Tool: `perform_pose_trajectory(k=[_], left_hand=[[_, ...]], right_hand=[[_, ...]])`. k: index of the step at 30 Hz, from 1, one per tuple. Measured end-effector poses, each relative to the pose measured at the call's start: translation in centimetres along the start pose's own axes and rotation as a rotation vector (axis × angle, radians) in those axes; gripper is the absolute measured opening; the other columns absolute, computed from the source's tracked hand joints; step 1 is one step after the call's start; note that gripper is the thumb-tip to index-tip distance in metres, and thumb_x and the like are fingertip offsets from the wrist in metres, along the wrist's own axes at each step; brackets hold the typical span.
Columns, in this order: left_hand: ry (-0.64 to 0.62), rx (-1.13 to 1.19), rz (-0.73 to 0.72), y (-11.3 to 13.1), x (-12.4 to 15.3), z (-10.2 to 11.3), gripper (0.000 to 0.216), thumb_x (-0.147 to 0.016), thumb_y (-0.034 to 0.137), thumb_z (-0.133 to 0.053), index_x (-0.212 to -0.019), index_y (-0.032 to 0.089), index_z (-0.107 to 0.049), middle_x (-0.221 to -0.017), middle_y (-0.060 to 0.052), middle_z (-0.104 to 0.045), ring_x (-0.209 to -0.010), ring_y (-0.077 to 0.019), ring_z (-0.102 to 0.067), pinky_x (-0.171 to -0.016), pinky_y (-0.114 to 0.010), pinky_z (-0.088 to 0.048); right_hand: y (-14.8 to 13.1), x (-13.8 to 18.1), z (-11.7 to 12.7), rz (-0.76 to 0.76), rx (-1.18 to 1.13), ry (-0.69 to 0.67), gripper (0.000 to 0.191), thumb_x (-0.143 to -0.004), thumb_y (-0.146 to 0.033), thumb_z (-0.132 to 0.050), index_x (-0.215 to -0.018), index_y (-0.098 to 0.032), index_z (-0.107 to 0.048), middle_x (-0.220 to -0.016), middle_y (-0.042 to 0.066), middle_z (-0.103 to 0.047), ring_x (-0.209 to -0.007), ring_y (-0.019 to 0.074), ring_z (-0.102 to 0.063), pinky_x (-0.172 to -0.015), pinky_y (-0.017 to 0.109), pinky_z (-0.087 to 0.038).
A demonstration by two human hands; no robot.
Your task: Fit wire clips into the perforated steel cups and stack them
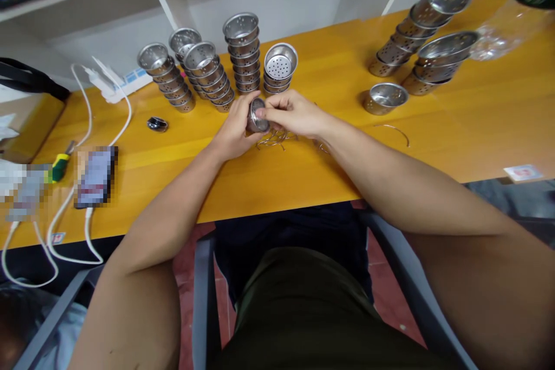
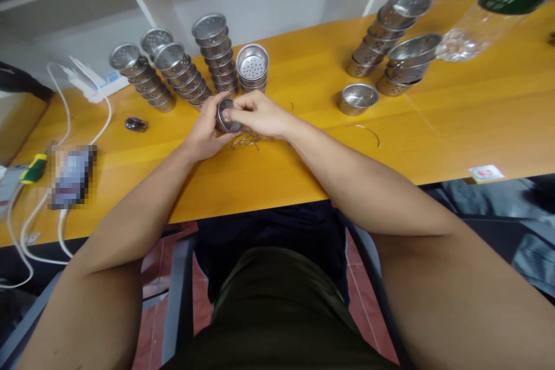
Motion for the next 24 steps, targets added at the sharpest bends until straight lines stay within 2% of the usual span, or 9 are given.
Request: perform_pose_trajectory(k=[3, 5, 8, 10, 13, 15, 18, 21, 24], left_hand=[[0.03, 0.009, 0.016, -0.2, 0.1, 0.2, 0.118, -0.095, 0.092, -0.109, -0.185, 0.036, -0.055, -0.181, -0.018, -0.07, -0.176, -0.0516, -0.068, -0.157, -0.076, -0.053], [0.065, 0.044, 0.03, 0.0, 0.1, 0.5, 0.117, -0.099, 0.099, -0.1, -0.184, 0.035, -0.053, -0.178, -0.018, -0.07, -0.172, -0.0483, -0.072, -0.154, -0.072, -0.057], [0.127, 0.064, 0.038, 0.4, 0.3, 0.9, 0.106, -0.104, 0.11, -0.084, -0.175, 0.033, -0.061, -0.167, -0.017, -0.073, -0.162, -0.0444, -0.076, -0.146, -0.068, -0.064], [0.172, 0.037, 0.051, 0.0, 0.4, 1.0, 0.103, -0.104, 0.114, -0.079, -0.164, 0.032, -0.068, -0.157, -0.016, -0.076, -0.154, -0.0433, -0.078, -0.14, -0.067, -0.066], [0.252, 0.023, 0.087, -1.8, 0.6, 1.0, 0.106, -0.101, 0.116, -0.079, -0.163, 0.032, -0.065, -0.157, -0.016, -0.074, -0.153, -0.0424, -0.078, -0.141, -0.068, -0.066], [0.281, 0.072, 0.12, -3.1, 0.7, 0.9, 0.114, -0.097, 0.115, -0.086, -0.171, 0.035, -0.054, -0.165, -0.016, -0.07, -0.158, -0.0419, -0.077, -0.14, -0.065, -0.068], [0.227, 0.169, 0.165, -4.1, 0.9, 0.6, 0.119, -0.094, 0.111, -0.095, -0.175, 0.04, -0.042, -0.17, -0.016, -0.067, -0.16, -0.0395, -0.079, -0.131, -0.058, -0.074], [0.149, 0.279, 0.089, -3.4, 0.8, 0.1, 0.106, -0.101, 0.105, -0.095, -0.171, 0.042, -0.047, -0.169, -0.014, -0.07, -0.156, -0.0364, -0.083, -0.128, -0.055, -0.078], [0.13, 0.381, -0.043, -2.6, 0.5, -0.3, 0.091, -0.108, 0.098, -0.093, -0.172, 0.045, -0.056, -0.173, -0.011, -0.072, -0.154, -0.0353, -0.085, -0.128, -0.057, -0.079]], right_hand=[[0.1, -0.2, 0.3, -0.046, -0.105, 0.043, 0.091, -0.089, -0.108, -0.098, -0.072, -0.029, -0.056, -0.065, -0.001, -0.058, -0.063, 0.0185, -0.05, -0.061, 0.035, -0.041], [-0.2, 0.0, 1.3, -0.022, -0.233, 0.055, 0.094, -0.084, -0.109, -0.1, -0.072, -0.03, -0.05, -0.07, -0.002, -0.055, -0.064, 0.0201, -0.052, -0.062, 0.037, -0.048], [-0.6, 0.4, 3.5, 0.057, -0.33, -0.002, 0.088, -0.092, -0.101, -0.096, -0.07, -0.03, -0.049, -0.077, -0.001, -0.056, -0.066, 0.0202, -0.056, -0.067, 0.04, -0.055], [-0.3, 0.7, 4.6, 0.072, -0.226, -0.105, 0.076, -0.1, -0.091, -0.093, -0.071, -0.029, -0.06, -0.08, 0.002, -0.065, -0.07, 0.0212, -0.062, -0.07, 0.04, -0.057], [0.7, 0.8, 5.0, 0.07, 0.17, -0.216, 0.053, -0.099, -0.073, -0.101, -0.083, -0.028, -0.078, -0.085, 0.003, -0.073, -0.077, 0.0231, -0.067, -0.073, 0.038, -0.058], [1.1, 1.0, 4.6, 0.082, 0.416, -0.176, 0.04, -0.096, -0.062, -0.104, -0.093, -0.028, -0.083, -0.095, 0.005, -0.077, -0.084, 0.0251, -0.07, -0.08, 0.041, -0.062], [0.6, 1.5, 3.5, 0.064, 0.569, 0.005, 0.036, -0.103, -0.058, -0.101, -0.115, -0.029, -0.084, -0.125, 0.012, -0.083, -0.108, 0.0333, -0.077, -0.102, 0.051, -0.071], [-0.2, 1.9, 2.4, 0.081, 0.601, 0.105, 0.045, -0.11, -0.064, -0.097, -0.142, -0.034, -0.085, -0.164, 0.016, -0.078, -0.138, 0.0415, -0.076, -0.126, 0.063, -0.07], [-0.1, 1.7, 2.0, 0.252, 0.596, 0.063, 0.035, -0.121, -0.068, -0.083, -0.138, -0.038, -0.09, -0.179, 0.013, -0.071, -0.151, 0.0431, -0.074, -0.139, 0.068, -0.063]])
Point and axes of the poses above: each hand's wrist, its own x-axis away from the middle knuckle, its own z-axis out of the back of the hand, y = z × x, the point moved 1 cm from there along -x, towards the middle knuckle
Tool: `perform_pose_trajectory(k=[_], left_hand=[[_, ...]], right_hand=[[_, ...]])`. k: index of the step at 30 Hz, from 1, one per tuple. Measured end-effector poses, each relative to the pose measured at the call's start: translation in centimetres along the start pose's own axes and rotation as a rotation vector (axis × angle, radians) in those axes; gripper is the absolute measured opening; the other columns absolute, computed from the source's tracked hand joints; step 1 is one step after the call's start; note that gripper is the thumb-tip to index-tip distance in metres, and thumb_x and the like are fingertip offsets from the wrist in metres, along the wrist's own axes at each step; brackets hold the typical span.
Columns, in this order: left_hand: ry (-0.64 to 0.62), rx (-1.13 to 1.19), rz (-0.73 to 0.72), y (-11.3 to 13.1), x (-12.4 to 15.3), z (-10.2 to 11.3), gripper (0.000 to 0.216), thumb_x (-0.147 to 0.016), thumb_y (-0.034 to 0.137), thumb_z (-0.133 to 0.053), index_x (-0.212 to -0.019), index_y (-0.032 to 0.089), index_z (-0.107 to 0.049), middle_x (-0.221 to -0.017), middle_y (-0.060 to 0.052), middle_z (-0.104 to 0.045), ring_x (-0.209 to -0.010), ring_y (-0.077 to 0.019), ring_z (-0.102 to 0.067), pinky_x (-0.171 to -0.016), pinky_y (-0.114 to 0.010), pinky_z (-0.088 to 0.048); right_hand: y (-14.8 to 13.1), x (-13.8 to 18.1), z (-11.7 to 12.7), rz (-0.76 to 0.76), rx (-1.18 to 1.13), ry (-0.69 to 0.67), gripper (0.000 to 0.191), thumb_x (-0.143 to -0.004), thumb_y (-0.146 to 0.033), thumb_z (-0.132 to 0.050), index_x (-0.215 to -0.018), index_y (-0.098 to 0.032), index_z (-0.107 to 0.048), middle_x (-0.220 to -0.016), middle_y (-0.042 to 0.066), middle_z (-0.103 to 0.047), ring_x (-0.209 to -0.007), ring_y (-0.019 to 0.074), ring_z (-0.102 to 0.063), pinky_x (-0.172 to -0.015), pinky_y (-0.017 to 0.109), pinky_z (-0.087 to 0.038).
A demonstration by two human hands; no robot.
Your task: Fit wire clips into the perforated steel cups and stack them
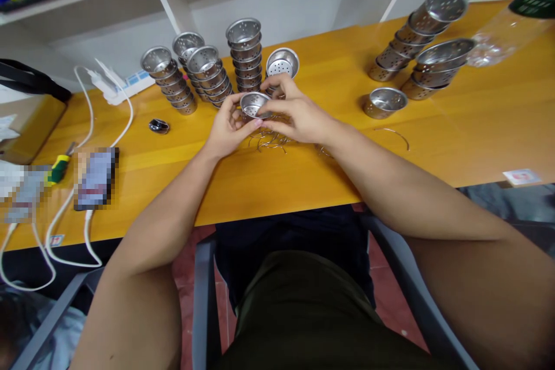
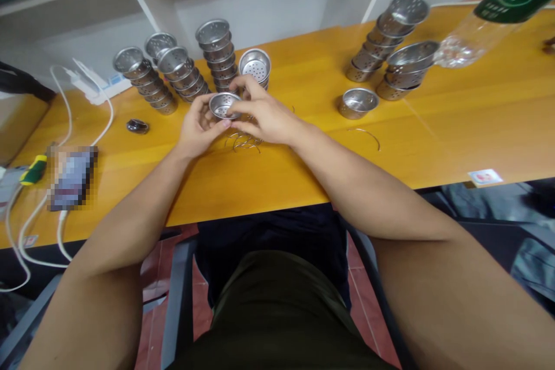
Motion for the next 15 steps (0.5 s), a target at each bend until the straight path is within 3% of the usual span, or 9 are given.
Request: perform_pose_trajectory(k=[3, 5, 7, 11, 15], left_hand=[[-0.002, 0.015, -0.004, -0.1, 0.0, -0.1, 0.095, -0.109, 0.094, -0.094, -0.182, 0.049, -0.053, -0.186, -0.012, -0.066, -0.15, -0.0354, -0.087, -0.125, -0.056, -0.08], [-0.006, -0.012, 0.055, -0.2, 0.3, -0.1, 0.096, -0.109, 0.094, -0.093, -0.183, 0.047, -0.055, -0.189, -0.014, -0.064, -0.147, -0.0353, -0.087, -0.118, -0.052, -0.082], [-0.01, -0.044, 0.09, -0.1, 0.5, -0.1, 0.091, -0.111, 0.094, -0.091, -0.178, 0.041, -0.061, -0.186, -0.017, -0.067, -0.144, -0.0342, -0.087, -0.111, -0.047, -0.083], [0.0, -0.089, 0.063, 0.8, 0.5, -0.3, 0.081, -0.114, 0.088, -0.09, -0.171, 0.035, -0.067, -0.176, -0.018, -0.07, -0.137, -0.0303, -0.088, -0.104, -0.04, -0.083], [-0.025, -0.122, 0.054, 1.3, 0.4, -0.3, 0.075, -0.116, 0.081, -0.09, -0.169, 0.034, -0.069, -0.18, -0.018, -0.068, -0.137, -0.0297, -0.088, -0.104, -0.039, -0.082]], right_hand=[[1.7, -0.5, 0.2, 0.12, 0.062, 0.167, 0.037, -0.128, -0.067, -0.069, -0.126, -0.038, -0.092, -0.165, 0.013, -0.08, -0.15, 0.045, -0.076, -0.138, 0.072, -0.062], [3.3, -0.9, 0.9, 0.061, 0.164, 0.331, 0.04, -0.131, -0.066, -0.061, -0.132, -0.041, -0.093, -0.16, 0.012, -0.083, -0.15, 0.0475, -0.074, -0.137, 0.076, -0.06], [4.8, -1.3, 1.7, -0.04, 0.273, 0.402, 0.043, -0.132, -0.064, -0.057, -0.135, -0.043, -0.094, -0.162, 0.012, -0.083, -0.152, 0.05, -0.071, -0.135, 0.08, -0.058], [6.1, -1.7, 2.1, -0.198, 0.396, 0.245, 0.046, -0.133, -0.063, -0.055, -0.134, -0.036, -0.091, -0.174, 0.014, -0.078, -0.157, 0.05, -0.06, -0.139, 0.082, -0.048], [6.1, -1.8, 1.3, -0.258, 0.448, 0.118, 0.048, -0.131, -0.069, -0.057, -0.161, -0.04, -0.082, -0.179, 0.014, -0.072, -0.166, 0.0486, -0.052, -0.149, 0.08, -0.037]])
Point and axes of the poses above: each hand's wrist, its own x-axis away from the middle knuckle, its own z-axis out of the back of the hand, y = z × x, the point moved 1 cm from there along -x, towards the middle knuckle
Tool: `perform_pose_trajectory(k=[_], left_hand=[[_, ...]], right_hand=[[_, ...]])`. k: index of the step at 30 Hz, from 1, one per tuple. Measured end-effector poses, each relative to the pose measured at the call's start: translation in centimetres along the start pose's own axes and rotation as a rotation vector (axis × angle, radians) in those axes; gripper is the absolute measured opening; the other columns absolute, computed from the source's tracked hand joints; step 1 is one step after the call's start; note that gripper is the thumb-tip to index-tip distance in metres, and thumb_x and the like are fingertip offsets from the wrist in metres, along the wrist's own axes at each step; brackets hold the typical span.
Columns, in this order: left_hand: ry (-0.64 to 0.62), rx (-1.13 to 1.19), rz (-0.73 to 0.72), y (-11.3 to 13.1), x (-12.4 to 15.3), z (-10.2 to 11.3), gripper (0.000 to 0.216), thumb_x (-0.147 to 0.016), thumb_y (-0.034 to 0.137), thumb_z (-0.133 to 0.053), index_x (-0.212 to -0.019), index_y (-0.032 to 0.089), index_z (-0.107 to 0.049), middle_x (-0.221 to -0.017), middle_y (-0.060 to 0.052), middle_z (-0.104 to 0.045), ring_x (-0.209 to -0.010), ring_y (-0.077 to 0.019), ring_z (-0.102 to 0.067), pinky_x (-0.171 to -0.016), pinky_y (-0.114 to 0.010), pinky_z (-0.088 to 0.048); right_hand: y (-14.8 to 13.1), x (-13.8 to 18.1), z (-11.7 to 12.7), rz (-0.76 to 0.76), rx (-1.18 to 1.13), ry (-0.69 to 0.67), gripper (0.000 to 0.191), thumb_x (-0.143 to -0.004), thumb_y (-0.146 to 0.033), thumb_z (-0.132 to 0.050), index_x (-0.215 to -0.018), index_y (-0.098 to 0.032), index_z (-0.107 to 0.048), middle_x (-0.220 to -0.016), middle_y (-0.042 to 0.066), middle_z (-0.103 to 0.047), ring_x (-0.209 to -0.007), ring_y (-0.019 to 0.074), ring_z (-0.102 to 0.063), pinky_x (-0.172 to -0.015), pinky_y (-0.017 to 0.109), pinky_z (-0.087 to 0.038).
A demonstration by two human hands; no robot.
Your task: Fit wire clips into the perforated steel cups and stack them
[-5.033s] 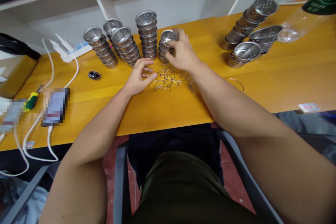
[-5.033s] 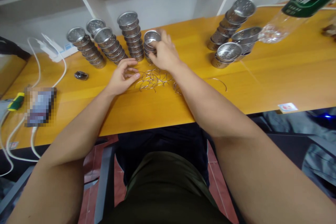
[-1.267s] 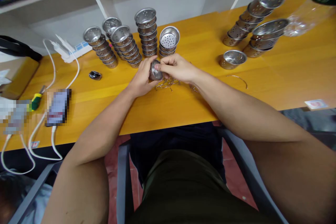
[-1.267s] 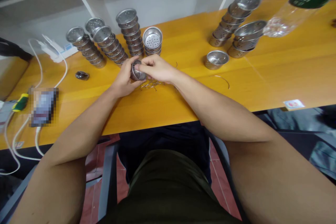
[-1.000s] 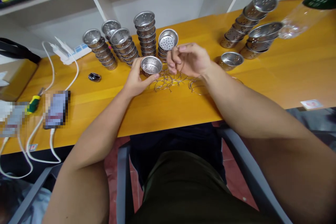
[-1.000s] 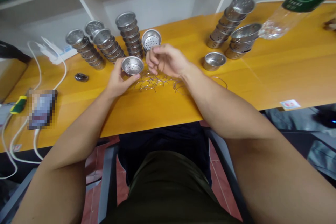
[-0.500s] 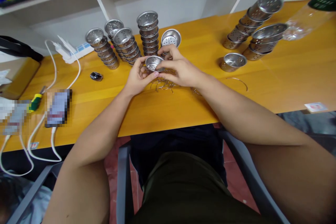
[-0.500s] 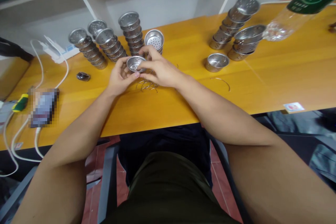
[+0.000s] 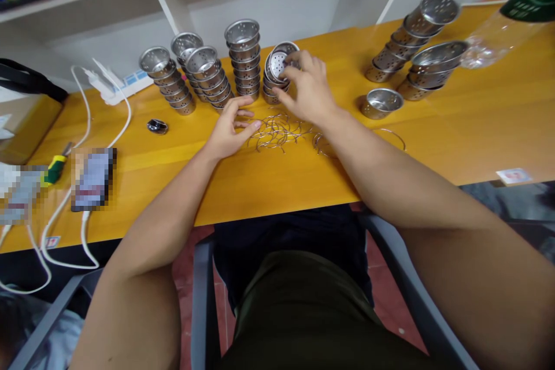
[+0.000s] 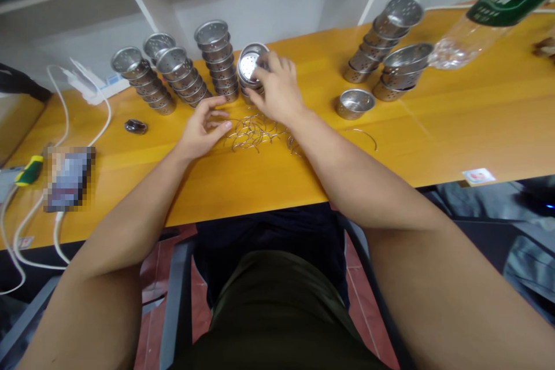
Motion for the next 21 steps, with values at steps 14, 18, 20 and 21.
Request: perform_pose_trajectory(k=[14, 18, 20, 21], left_hand=[[-0.033, -0.051, 0.029, 0.1, 0.0, 0.4, 0.087, -0.113, 0.094, -0.085, -0.171, 0.033, -0.065, -0.185, -0.02, -0.063, -0.153, -0.037, -0.083, -0.113, -0.048, -0.082], [-0.051, -0.049, 0.069, 0.2, 0.0, 0.3, 0.091, -0.109, 0.098, -0.086, -0.17, 0.033, -0.066, -0.185, -0.021, -0.063, -0.153, -0.0388, -0.082, -0.112, -0.05, -0.082], [-0.053, -0.042, 0.08, 0.3, 0.0, 0.3, 0.092, -0.109, 0.099, -0.086, -0.17, 0.033, -0.066, -0.185, -0.021, -0.063, -0.153, -0.0393, -0.083, -0.111, -0.05, -0.082], [-0.053, -0.039, 0.084, 0.3, 0.0, 0.3, 0.093, -0.108, 0.1, -0.086, -0.17, 0.033, -0.066, -0.184, -0.021, -0.063, -0.153, -0.0396, -0.083, -0.111, -0.05, -0.082]], right_hand=[[-0.4, -0.2, 3.3, 0.004, -0.1, -0.056, 0.054, -0.126, -0.061, -0.061, -0.172, -0.039, -0.077, -0.162, 0.02, -0.079, -0.155, 0.0499, -0.069, -0.137, 0.072, -0.063], [-1.4, -0.2, 3.9, 0.024, -0.09, -0.083, 0.051, -0.124, -0.057, -0.065, -0.168, -0.041, -0.082, -0.167, 0.018, -0.079, -0.159, 0.0499, -0.069, -0.136, 0.072, -0.062], [-1.9, -0.4, 4.2, 0.02, -0.065, -0.106, 0.049, -0.124, -0.055, -0.063, -0.166, -0.041, -0.085, -0.169, 0.016, -0.079, -0.161, 0.0493, -0.069, -0.135, 0.071, -0.063], [-2.2, -0.4, 4.4, 0.009, -0.051, -0.123, 0.05, -0.124, -0.055, -0.061, -0.166, -0.042, -0.085, -0.168, 0.015, -0.08, -0.163, 0.0487, -0.069, -0.135, 0.07, -0.063]])
Point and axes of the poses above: each hand's wrist, its own x-axis away from the middle knuckle, its own z-axis out of the back of the hand, y = z × x, the point moved 1 cm from there along -x, towards the middle knuckle
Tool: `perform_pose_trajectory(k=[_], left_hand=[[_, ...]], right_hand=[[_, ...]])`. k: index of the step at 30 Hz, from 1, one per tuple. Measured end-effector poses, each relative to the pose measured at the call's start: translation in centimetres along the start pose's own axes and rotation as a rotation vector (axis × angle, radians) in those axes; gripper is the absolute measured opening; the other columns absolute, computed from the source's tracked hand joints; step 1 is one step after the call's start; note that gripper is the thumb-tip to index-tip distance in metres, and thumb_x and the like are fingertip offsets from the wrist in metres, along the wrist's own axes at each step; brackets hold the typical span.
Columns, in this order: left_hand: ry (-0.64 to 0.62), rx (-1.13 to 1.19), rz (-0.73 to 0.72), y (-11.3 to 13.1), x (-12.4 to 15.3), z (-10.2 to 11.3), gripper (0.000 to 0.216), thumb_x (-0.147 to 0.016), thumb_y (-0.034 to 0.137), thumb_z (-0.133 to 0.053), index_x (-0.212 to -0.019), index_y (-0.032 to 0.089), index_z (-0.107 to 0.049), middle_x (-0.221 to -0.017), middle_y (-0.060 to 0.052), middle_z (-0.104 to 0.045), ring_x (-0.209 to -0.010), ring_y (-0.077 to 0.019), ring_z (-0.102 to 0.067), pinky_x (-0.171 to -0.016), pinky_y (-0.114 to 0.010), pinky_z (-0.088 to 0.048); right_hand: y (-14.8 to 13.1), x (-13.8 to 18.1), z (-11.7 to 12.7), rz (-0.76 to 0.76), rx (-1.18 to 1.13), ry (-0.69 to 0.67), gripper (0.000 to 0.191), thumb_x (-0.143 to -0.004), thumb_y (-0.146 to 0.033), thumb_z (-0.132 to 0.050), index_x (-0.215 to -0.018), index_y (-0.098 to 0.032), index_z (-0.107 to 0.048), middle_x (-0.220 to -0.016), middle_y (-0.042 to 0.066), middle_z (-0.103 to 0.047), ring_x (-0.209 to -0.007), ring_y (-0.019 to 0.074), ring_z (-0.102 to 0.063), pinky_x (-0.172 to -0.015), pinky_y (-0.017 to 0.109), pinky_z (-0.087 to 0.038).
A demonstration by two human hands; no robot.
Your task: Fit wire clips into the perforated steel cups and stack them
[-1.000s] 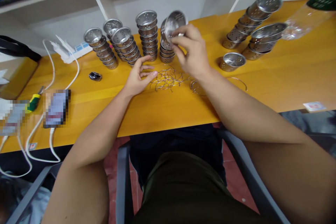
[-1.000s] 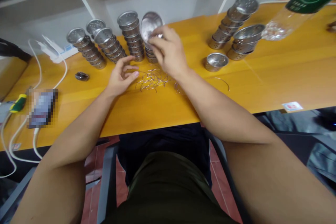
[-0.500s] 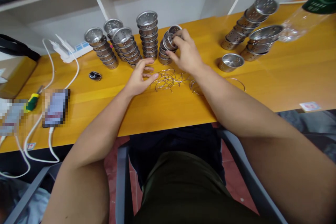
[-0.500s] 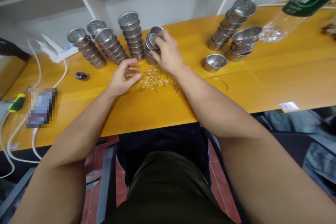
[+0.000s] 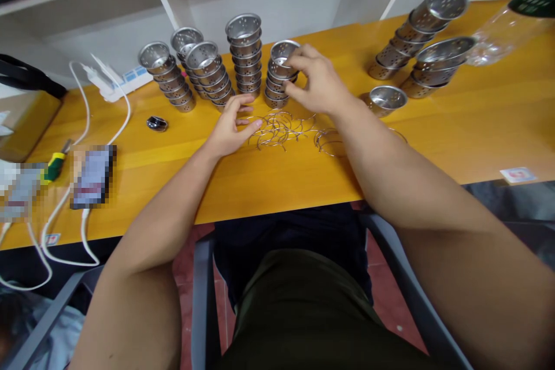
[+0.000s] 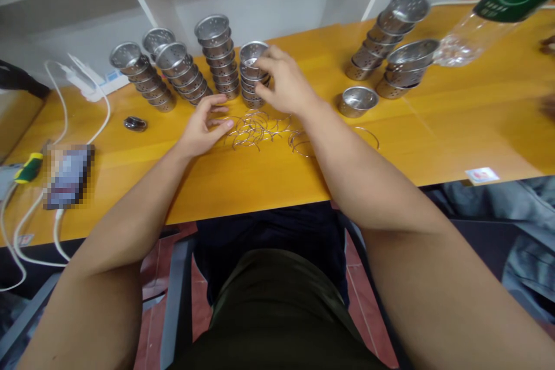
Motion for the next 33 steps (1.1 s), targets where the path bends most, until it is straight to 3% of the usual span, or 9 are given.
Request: perform_pose_trajectory(k=[4, 8, 17, 21, 23, 26, 28, 31, 33], left_hand=[[-0.002, 0.005, 0.009, 0.1, 0.0, 0.0, 0.096, -0.108, 0.103, -0.085, -0.17, 0.032, -0.066, -0.183, -0.022, -0.065, -0.153, -0.0394, -0.083, -0.111, -0.05, -0.082], [0.009, 0.001, 0.02, 0.1, -0.1, 0.0, 0.099, -0.107, 0.104, -0.085, -0.17, 0.03, -0.066, -0.182, -0.023, -0.065, -0.152, -0.0382, -0.084, -0.111, -0.048, -0.082], [0.021, 0.006, 0.02, 0.0, 0.0, 0.0, 0.089, -0.108, 0.093, -0.089, -0.167, 0.029, -0.069, -0.181, -0.024, -0.067, -0.148, -0.0373, -0.085, -0.107, -0.048, -0.083], [0.006, -0.004, 0.023, 0.1, 0.1, 0.0, 0.08, -0.109, 0.078, -0.093, -0.168, 0.029, -0.07, -0.182, -0.023, -0.067, -0.148, -0.0382, -0.086, -0.11, -0.052, -0.083], [0.007, -0.011, 0.029, 0.2, 0.1, 0.1, 0.078, -0.11, 0.075, -0.093, -0.169, 0.029, -0.07, -0.183, -0.024, -0.067, -0.148, -0.0388, -0.086, -0.111, -0.052, -0.083], [0.006, -0.006, 0.038, 0.2, 0.2, 0.2, 0.08, -0.11, 0.078, -0.092, -0.168, 0.029, -0.069, -0.183, -0.024, -0.067, -0.149, -0.0384, -0.085, -0.11, -0.05, -0.083], [0.002, 0.001, 0.036, 0.2, 0.2, 0.3, 0.08, -0.11, 0.079, -0.092, -0.168, 0.029, -0.069, -0.183, -0.023, -0.067, -0.149, -0.0373, -0.085, -0.109, -0.049, -0.082], [0.007, 0.007, 0.015, 0.2, 0.3, 0.3, 0.077, -0.11, 0.076, -0.091, -0.167, 0.029, -0.069, -0.183, -0.022, -0.066, -0.147, -0.0364, -0.085, -0.108, -0.048, -0.082], [0.008, 0.003, 0.014, 0.2, 0.3, 0.3, 0.074, -0.11, 0.07, -0.091, -0.167, 0.029, -0.07, -0.183, -0.022, -0.066, -0.146, -0.0364, -0.085, -0.108, -0.048, -0.081]], right_hand=[[-1.3, -0.2, 1.0, -0.082, 0.05, -0.089, 0.059, -0.122, -0.051, -0.059, -0.177, -0.049, -0.08, -0.157, 0.008, -0.089, -0.174, 0.0454, -0.063, -0.137, 0.071, -0.06], [-1.9, -0.3, 1.5, -0.122, 0.107, -0.13, 0.061, -0.12, -0.046, -0.057, -0.178, -0.046, -0.076, -0.191, 0.0, -0.073, -0.178, 0.0352, -0.062, -0.149, 0.056, -0.052], [-0.2, 0.0, -0.2, 0.019, 0.024, 0.008, 0.065, -0.119, -0.074, -0.06, -0.172, -0.043, -0.08, -0.165, 0.017, -0.081, -0.17, 0.0514, -0.061, -0.127, 0.076, -0.059], [-0.6, 0.2, 0.7, 0.039, 0.055, -0.088, 0.097, -0.095, -0.091, -0.089, -0.181, -0.049, -0.077, -0.151, 0.02, -0.085, -0.18, 0.0567, -0.036, -0.119, 0.076, -0.051], [-0.9, 0.5, 1.7, 0.017, 0.074, -0.088, 0.103, -0.093, -0.09, -0.093, -0.186, -0.05, -0.073, -0.149, 0.021, -0.086, -0.182, 0.057, -0.029, -0.121, 0.076, -0.048], [-0.9, 1.6, 4.2, -0.024, 0.087, 0.188, 0.078, -0.115, -0.08, -0.073, -0.18, -0.037, -0.076, -0.161, 0.024, -0.082, -0.174, 0.0539, -0.052, -0.131, 0.074, -0.052], [0.4, 3.0, 6.4, -0.066, 0.023, 0.398, 0.062, -0.124, -0.072, -0.06, -0.159, -0.026, -0.083, -0.161, 0.027, -0.081, -0.151, 0.0472, -0.077, -0.131, 0.067, -0.062], [5.3, 6.1, 9.5, -0.248, -0.031, 0.289, 0.061, -0.126, -0.088, -0.063, -0.135, -0.032, -0.085, -0.132, 0.023, -0.089, -0.118, 0.0462, -0.088, -0.113, 0.066, -0.073], [10.2, 8.4, 10.8, -0.3, 0.087, 0.098, 0.076, -0.11, -0.11, -0.074, -0.116, -0.036, -0.084, -0.106, 0.019, -0.084, -0.103, 0.0515, -0.088, -0.103, 0.073, -0.073]])
Point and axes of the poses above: each hand's wrist, its own x-axis away from the middle knuckle, its own z-axis out of the back of the hand, y = z × x, the point moved 1 cm from there along -x, towards the middle knuckle
